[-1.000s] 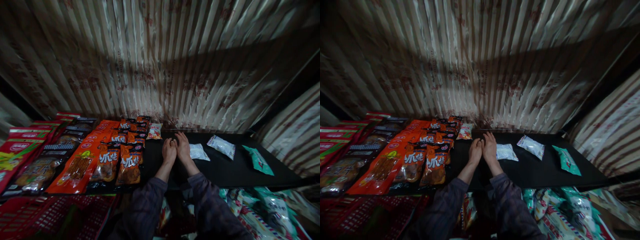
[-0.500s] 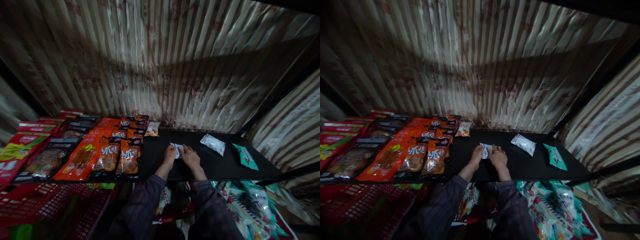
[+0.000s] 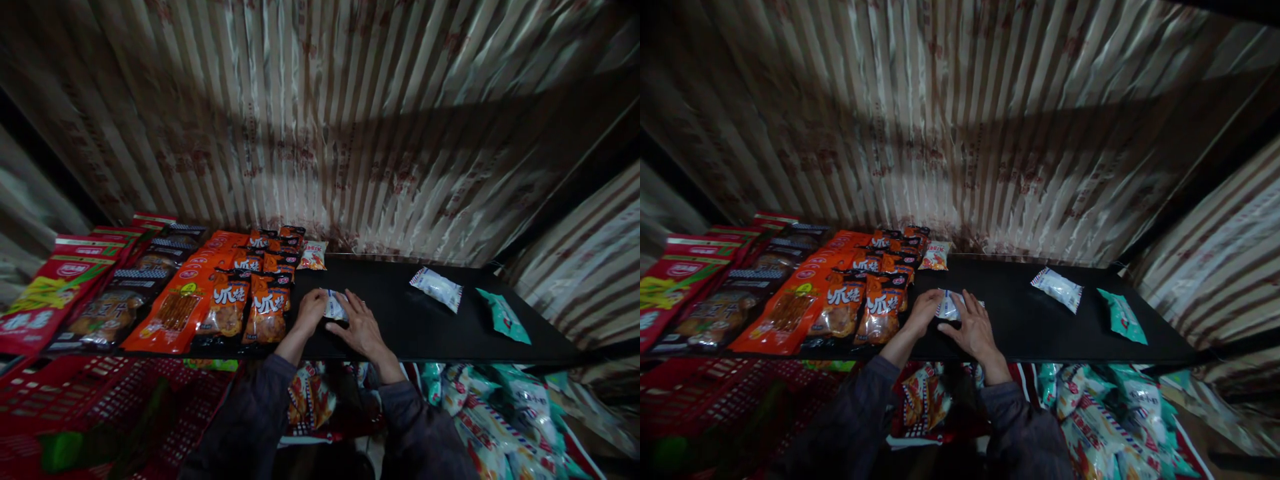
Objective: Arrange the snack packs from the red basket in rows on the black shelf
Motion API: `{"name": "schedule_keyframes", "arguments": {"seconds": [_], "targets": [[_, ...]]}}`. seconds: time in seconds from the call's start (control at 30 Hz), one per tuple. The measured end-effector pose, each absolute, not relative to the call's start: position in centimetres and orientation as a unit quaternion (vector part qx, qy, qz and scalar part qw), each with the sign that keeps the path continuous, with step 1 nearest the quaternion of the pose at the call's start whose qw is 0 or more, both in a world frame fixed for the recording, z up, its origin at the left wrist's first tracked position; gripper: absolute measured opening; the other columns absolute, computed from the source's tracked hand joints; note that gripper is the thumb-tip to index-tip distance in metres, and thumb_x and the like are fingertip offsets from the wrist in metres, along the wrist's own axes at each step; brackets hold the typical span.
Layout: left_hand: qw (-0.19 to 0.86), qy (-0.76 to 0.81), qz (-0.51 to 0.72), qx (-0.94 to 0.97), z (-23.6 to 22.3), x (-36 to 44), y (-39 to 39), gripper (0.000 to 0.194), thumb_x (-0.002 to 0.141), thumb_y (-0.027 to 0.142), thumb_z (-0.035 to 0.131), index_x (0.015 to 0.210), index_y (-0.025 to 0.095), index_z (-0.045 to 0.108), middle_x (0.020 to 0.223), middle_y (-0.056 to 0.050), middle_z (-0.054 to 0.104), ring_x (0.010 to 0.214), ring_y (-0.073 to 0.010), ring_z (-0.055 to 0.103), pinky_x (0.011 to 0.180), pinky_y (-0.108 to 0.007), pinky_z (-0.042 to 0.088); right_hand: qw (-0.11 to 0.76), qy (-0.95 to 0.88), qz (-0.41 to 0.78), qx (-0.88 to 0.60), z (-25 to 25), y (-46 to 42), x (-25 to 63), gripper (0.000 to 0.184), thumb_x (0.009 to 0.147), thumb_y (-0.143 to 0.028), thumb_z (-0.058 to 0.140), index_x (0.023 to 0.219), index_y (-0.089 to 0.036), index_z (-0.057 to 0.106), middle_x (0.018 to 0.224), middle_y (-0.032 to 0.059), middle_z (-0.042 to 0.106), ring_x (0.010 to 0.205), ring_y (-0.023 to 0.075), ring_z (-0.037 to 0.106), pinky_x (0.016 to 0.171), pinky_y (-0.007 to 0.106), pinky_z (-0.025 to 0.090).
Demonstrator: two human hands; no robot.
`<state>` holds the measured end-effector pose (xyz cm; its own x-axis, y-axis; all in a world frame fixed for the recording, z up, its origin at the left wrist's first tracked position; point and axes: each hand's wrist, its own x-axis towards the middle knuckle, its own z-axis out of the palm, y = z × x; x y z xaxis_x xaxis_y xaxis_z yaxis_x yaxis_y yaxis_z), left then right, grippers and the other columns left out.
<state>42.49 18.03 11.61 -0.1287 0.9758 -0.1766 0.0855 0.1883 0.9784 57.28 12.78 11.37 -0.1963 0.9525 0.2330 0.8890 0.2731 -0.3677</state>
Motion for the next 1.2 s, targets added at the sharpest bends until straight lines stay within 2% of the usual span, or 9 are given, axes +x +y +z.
{"name": "schedule_keyframes", "arguments": {"seconds": [0.07, 0.2, 0.33, 0.57, 0.7, 0.8, 0.9, 1.0, 1.2], "targets": [[0.514, 0.578, 0.468, 0.427, 12.0, 42.3, 18.2, 0.013, 0.081, 0.020, 0.063, 0.088, 0.016, 0.073, 0.088, -0.007, 0.075, 0.082, -0.0181, 0.069, 0.071, -0.026, 0.054, 0.209, -0.773, 0.056, -0.597, 11.2, 12.8, 57.4, 0.074, 0.081, -0.041, 0.070, 0.149, -0.029, 0.040, 0.158, 0.0116, 0.037, 0.144, 0.0321, 0.037, 0.112, 0.053, 0.036], [0.579, 0.531, 0.481, 0.389, 12.8, 42.6, 18.2, 0.012, 0.080, 0.018, 0.062, 0.087, 0.015, 0.071, 0.086, -0.006, 0.074, 0.075, -0.0150, 0.067, 0.065, -0.023, 0.053, 0.228, -0.760, 0.032, -0.608, 11.2, 13.1, 57.8, 0.062, 0.085, -0.022, 0.061, 0.145, -0.025, 0.046, 0.152, 0.0131, 0.045, 0.137, 0.0314, 0.046, 0.108, 0.051, 0.042], [0.601, 0.502, 0.498, 0.372, 13.5, 42.9, 17.7, 0.017, 0.083, 0.018, 0.060, 0.095, 0.015, 0.070, 0.091, -0.005, 0.073, 0.077, -0.0143, 0.067, 0.065, -0.022, 0.054, 0.260, -0.754, 0.040, -0.602, 11.6, 13.2, 58.1, 0.060, 0.086, -0.024, 0.059, 0.144, -0.024, 0.048, 0.149, 0.0126, 0.049, 0.134, 0.0300, 0.049, 0.108, 0.048, 0.043], [0.596, 0.470, 0.512, 0.403, 13.4, 42.5, 17.4, 0.035, 0.089, 0.035, 0.058, 0.120, 0.020, 0.065, 0.096, -0.006, 0.071, 0.081, -0.0176, 0.068, 0.073, -0.031, 0.058, 0.346, -0.724, 0.085, -0.591, 12.5, 13.2, 58.1, 0.057, 0.086, -0.031, 0.058, 0.142, -0.023, 0.049, 0.141, 0.0105, 0.058, 0.128, 0.0257, 0.056, 0.108, 0.044, 0.046], [0.503, 0.516, 0.516, 0.463, 13.0, 42.6, 17.5, 0.039, 0.088, 0.031, 0.061, 0.126, 0.025, 0.063, 0.123, -0.007, 0.066, 0.108, -0.0199, 0.064, 0.095, -0.033, 0.052, 0.382, -0.715, 0.131, -0.571, 13.0, 13.3, 57.9, 0.052, 0.085, -0.033, 0.060, 0.135, -0.022, 0.057, 0.135, 0.0106, 0.063, 0.122, 0.0253, 0.061, 0.105, 0.041, 0.048], [0.513, 0.497, 0.512, 0.477, 13.2, 42.8, 17.4, 0.046, 0.093, 0.029, 0.055, 0.138, 0.028, 0.054, 0.137, -0.006, 0.060, 0.124, -0.0194, 0.058, 0.101, -0.030, 0.047, 0.414, -0.695, 0.171, -0.563, 13.3, 13.4, 57.7, 0.050, 0.084, -0.036, 0.061, 0.131, -0.021, 0.060, 0.131, 0.0108, 0.065, 0.116, 0.0248, 0.064, 0.100, 0.039, 0.050], [0.570, 0.460, 0.503, 0.459, 13.7, 42.9, 16.9, 0.056, 0.095, 0.028, 0.051, 0.150, 0.029, 0.038, 0.131, -0.006, 0.064, 0.118, -0.0191, 0.062, 0.096, -0.030, 0.051, 0.435, -0.662, 0.218, -0.571, 13.6, 13.5, 57.7, 0.051, 0.082, -0.039, 0.064, 0.130, -0.021, 0.061, 0.126, 0.0094, 0.068, 0.109, 0.0244, 0.066, 0.096, 0.038, 0.052], [0.599, 0.426, 0.520, 0.435, 14.0, 42.9, 16.3, 0.067, 0.093, 0.029, 0.055, 0.154, 0.028, 0.029, 0.117, -0.006, 0.070, 0.107, -0.0194, 0.066, 0.090, -0.031, 0.053, 0.459, -0.622, 0.271, -0.573, 13.8, 13.8, 57.7, 0.052, 0.081, -0.042, 0.066, 0.129, -0.021, 0.061, 0.117, 0.0080, 0.072, 0.101, 0.0236, 0.069, 0.091, 0.037, 0.054], [0.581, 0.428, 0.524, 0.452, 13.9, 43.1, 15.9, 0.066, 0.088, 0.033, 0.063, 0.150, 0.025, 0.040, 0.097, -0.003, 0.072, 0.096, -0.0163, 0.067, 0.088, -0.027, 0.051, 0.530, -0.544, 0.373, -0.534, 13.6, 14.5, 57.9, 0.052, 0.078, -0.051, 0.068, 0.118, -0.018, 0.065, 0.110, 0.0087, 0.074, 0.096, 0.0234, 0.070, 0.086, 0.036, 0.056]]}}
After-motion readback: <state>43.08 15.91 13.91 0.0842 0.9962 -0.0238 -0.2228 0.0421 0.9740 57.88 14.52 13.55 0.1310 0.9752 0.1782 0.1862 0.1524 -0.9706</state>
